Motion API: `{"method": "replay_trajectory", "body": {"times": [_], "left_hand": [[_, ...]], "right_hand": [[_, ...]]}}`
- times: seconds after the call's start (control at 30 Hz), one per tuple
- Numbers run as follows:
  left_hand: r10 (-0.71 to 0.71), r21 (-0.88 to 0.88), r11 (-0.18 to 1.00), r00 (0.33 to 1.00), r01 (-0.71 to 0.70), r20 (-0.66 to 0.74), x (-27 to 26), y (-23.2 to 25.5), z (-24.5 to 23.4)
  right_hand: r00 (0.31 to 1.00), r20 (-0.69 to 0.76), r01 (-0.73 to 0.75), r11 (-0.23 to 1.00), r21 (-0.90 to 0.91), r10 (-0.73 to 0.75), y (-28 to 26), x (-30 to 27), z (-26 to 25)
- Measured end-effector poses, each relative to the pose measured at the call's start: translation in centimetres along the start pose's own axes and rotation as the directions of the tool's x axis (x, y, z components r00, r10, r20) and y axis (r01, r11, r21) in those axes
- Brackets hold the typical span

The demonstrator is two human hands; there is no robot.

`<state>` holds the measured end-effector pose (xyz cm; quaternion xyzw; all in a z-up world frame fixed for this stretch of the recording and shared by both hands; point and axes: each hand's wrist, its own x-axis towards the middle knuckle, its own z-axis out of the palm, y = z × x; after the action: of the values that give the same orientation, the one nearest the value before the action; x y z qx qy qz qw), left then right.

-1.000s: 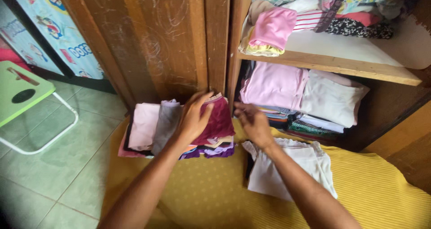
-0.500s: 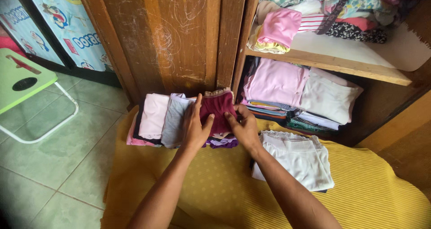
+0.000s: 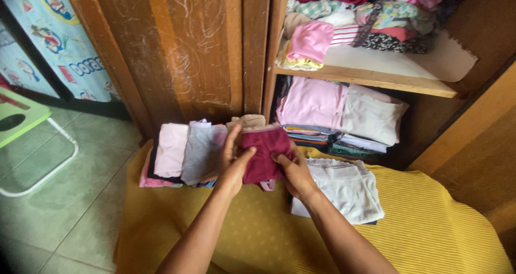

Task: The person organizes clothes by picking folded garments from a mattress and placing them onto closet shelves by hand.

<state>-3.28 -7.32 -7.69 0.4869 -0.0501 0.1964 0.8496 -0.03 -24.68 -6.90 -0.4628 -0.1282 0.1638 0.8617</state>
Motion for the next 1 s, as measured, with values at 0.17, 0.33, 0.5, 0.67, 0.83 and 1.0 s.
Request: {"method": "replay_trajectory", "body": {"times": [0.17, 0.33, 0.5, 0.67, 0.83, 1.0], "left_hand": [[-0.068, 0.350, 0.937, 0.973, -0.013, 0.220, 2.3, -0.8, 5.1], [0.183, 0.520, 0.723, 0.852, -0.455, 0.491, 10.6, -1.7, 13.1], [0.185, 0.548, 0.706, 0.865, -0.448, 0.467, 19.1, -0.1, 20.9], [0.407, 0.585, 0.157, 0.592, -0.795, 0.696, 25.5, -0.9, 21.8], [0.314, 0.705, -0.248, 0.633, -0.664, 0.707, 27.2, -3.1, 20.2], [0.269, 0.777, -0.265, 0.731, -0.570, 0.628, 26.9, -3.3, 19.4]], "right_hand": [[0.956, -0.060, 0.278, 0.952, -0.129, -0.287, -4.6, 1.5, -5.3], [0.879, -0.126, 0.426, 0.877, -0.221, -0.459, -14.2, 4.8, -7.8], [0.706, -0.076, 0.674, 0.701, -0.233, -0.704, -23.4, 12.5, -10.7], [0.567, -0.044, 0.725, 0.524, -0.447, -0.822, -26.8, 20.8, -14.2], [0.765, -0.114, 0.281, 0.486, -0.827, -0.634, -24.6, 25.6, -16.4], [0.540, 0.369, 0.330, -0.214, -0.920, -0.756, -22.2, 26.7, -16.9]]}}
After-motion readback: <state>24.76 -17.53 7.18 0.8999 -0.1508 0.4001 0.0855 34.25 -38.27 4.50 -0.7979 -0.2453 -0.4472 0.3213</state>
